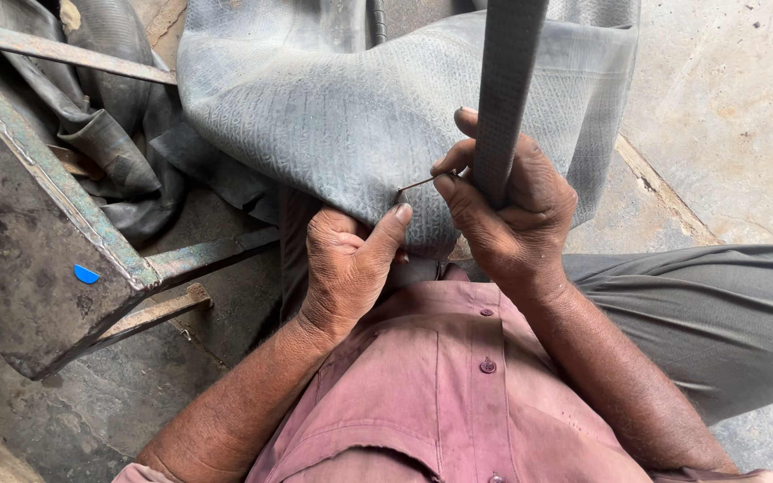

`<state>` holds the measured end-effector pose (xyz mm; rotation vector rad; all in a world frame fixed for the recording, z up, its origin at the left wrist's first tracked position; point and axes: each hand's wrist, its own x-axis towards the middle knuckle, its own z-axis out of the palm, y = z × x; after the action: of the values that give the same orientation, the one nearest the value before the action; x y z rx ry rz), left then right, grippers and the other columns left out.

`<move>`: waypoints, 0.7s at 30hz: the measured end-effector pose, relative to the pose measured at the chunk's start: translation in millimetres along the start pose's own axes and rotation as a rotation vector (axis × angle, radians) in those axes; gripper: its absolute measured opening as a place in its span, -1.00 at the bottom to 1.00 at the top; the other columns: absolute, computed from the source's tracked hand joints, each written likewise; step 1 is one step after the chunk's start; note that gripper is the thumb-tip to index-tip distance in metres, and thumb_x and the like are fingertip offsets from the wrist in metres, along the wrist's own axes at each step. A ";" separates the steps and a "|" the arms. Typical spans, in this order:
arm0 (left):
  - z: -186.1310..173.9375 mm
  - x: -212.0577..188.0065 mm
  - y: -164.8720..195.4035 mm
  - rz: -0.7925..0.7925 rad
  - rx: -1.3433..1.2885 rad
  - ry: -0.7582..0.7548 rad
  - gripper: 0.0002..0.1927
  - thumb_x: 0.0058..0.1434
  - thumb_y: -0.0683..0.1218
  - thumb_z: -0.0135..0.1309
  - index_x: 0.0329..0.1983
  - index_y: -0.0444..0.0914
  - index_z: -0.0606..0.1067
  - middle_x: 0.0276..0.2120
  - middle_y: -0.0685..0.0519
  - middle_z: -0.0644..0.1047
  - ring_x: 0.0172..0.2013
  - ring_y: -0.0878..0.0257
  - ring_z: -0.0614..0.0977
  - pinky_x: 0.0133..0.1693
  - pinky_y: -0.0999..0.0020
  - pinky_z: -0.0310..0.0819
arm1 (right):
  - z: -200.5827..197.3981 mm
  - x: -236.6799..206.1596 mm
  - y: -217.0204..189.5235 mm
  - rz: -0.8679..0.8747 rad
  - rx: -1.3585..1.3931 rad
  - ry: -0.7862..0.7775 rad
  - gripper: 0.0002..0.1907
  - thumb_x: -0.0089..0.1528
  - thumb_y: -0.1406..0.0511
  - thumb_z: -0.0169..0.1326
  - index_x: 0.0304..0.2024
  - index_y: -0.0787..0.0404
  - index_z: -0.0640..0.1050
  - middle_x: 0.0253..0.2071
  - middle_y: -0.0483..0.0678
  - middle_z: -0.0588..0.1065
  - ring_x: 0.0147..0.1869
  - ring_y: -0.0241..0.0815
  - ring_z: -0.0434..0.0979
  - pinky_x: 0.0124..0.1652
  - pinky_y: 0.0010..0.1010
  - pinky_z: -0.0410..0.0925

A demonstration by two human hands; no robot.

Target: The person uses a metal file to roughen the rubber surface of a large inner tube while sitting on a tiled floor.

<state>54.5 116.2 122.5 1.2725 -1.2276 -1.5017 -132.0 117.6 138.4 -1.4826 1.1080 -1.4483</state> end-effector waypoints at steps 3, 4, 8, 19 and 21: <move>0.3 -0.9 -0.7 0.074 0.016 0.012 -0.69 0.32 -0.10 0.22 -0.52 -0.36 0.58 -0.59 0.05 0.59 -0.58 0.43 0.61 -0.53 0.52 0.59 | -9.2 10.8 -13.8 -0.025 -0.016 0.061 -0.59 0.46 0.54 0.14 0.32 0.27 0.39 -0.14 -0.01 0.60 -0.33 -0.45 0.54 -0.37 -0.61 0.41; 0.8 -1.1 -1.0 0.057 0.009 0.029 -0.67 0.31 -0.11 0.23 -0.56 -0.37 0.55 -0.60 0.04 0.58 -0.59 0.42 0.61 -0.54 0.51 0.59 | -17.6 13.8 -19.5 -0.036 0.008 0.100 -0.59 0.45 0.55 0.14 0.31 0.29 0.38 -0.15 0.01 0.60 -0.41 -0.44 0.50 -0.42 -0.59 0.36; 2.5 -1.3 -3.2 0.048 -0.015 0.063 -0.68 0.27 -0.14 0.23 -0.58 -0.35 0.52 -0.61 0.03 0.56 -0.60 0.41 0.58 -0.56 0.49 0.57 | -62.3 8.9 -38.2 0.004 0.080 0.324 -0.56 0.40 0.60 0.13 0.30 0.41 0.35 -0.17 0.16 0.57 -0.56 -0.28 0.44 -0.52 -0.48 0.25; -33.0 -26.9 -53.6 0.151 0.243 0.172 -0.57 0.51 -0.22 0.28 -0.12 -0.32 0.18 -0.38 -0.03 0.45 -0.49 0.23 0.55 -0.44 0.35 0.61 | -225.1 -150.1 -129.5 0.067 -0.715 0.962 -0.91 0.50 0.49 0.09 0.04 0.44 0.53 -0.16 0.11 0.57 -0.51 -0.29 0.41 -0.53 -0.50 0.29; -50.4 -19.4 -81.5 0.006 0.023 0.165 -0.79 0.55 -0.21 0.18 0.03 -0.34 0.36 -0.21 -0.03 0.54 -0.33 0.25 0.60 -0.37 0.40 0.59 | -249.1 -199.0 -132.0 0.162 -0.795 1.042 -0.87 0.45 0.52 0.10 0.05 0.40 0.51 -0.19 0.05 0.57 -0.49 -0.32 0.43 -0.55 -0.53 0.31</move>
<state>108.7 143.2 45.8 1.3780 -1.1430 -1.3526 -366.4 359.9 212.0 -0.9731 2.5936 -1.7897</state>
